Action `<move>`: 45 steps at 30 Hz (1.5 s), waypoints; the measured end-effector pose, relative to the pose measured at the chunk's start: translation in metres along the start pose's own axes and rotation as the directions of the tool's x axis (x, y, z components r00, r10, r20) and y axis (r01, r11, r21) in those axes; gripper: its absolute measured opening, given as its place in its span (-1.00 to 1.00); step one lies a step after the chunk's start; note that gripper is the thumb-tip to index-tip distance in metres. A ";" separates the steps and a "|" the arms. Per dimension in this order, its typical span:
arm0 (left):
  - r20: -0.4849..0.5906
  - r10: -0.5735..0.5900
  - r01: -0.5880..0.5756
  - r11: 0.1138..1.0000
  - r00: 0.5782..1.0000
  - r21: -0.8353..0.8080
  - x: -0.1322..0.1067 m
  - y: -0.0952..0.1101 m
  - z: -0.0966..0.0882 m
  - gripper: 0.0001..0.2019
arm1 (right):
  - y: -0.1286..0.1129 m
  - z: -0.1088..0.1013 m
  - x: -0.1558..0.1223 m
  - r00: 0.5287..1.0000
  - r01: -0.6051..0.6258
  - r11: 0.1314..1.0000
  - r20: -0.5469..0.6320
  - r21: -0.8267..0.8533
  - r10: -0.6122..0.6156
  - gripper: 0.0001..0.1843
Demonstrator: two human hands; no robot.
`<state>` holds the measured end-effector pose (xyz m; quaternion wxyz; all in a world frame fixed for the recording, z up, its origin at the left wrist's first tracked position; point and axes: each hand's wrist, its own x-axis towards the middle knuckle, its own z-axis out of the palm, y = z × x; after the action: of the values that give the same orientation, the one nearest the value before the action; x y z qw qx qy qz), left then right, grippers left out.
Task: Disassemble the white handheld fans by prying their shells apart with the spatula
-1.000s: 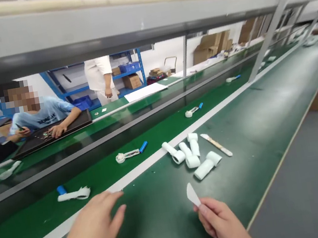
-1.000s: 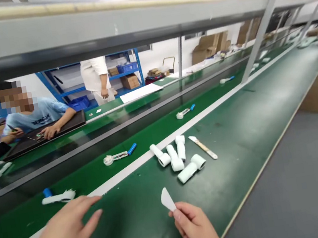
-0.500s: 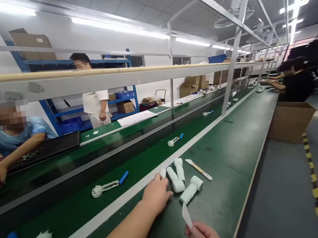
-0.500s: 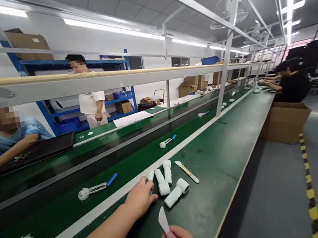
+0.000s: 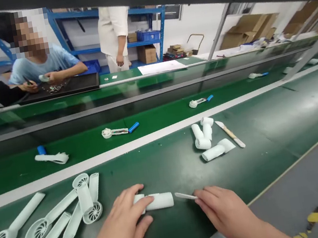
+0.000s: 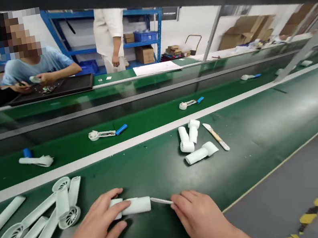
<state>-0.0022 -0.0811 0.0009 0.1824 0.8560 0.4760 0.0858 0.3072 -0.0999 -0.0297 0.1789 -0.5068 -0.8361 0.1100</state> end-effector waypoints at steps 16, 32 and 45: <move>-0.209 -0.106 0.056 0.971 0.972 -0.231 0.010 0.000 0.026 -0.61 | -0.017 -0.012 0.017 0.969 0.238 0.909 0.153 -0.343 -0.195 -0.78; -0.167 -0.101 0.051 0.958 0.981 -0.282 0.016 -0.005 0.025 -0.48 | -0.051 -0.024 0.035 0.819 0.302 0.753 0.564 -0.584 0.109 -0.77; -0.145 -0.148 0.093 0.940 0.978 -0.329 0.017 -0.003 0.023 -0.46 | -0.083 -0.030 0.074 0.801 0.244 0.821 0.584 -0.516 0.129 -0.61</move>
<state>0.0118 -0.0700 -0.0220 0.2832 0.7740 0.5210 0.2220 0.2211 -0.0723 0.0424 -0.2482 -0.4487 -0.8585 0.0039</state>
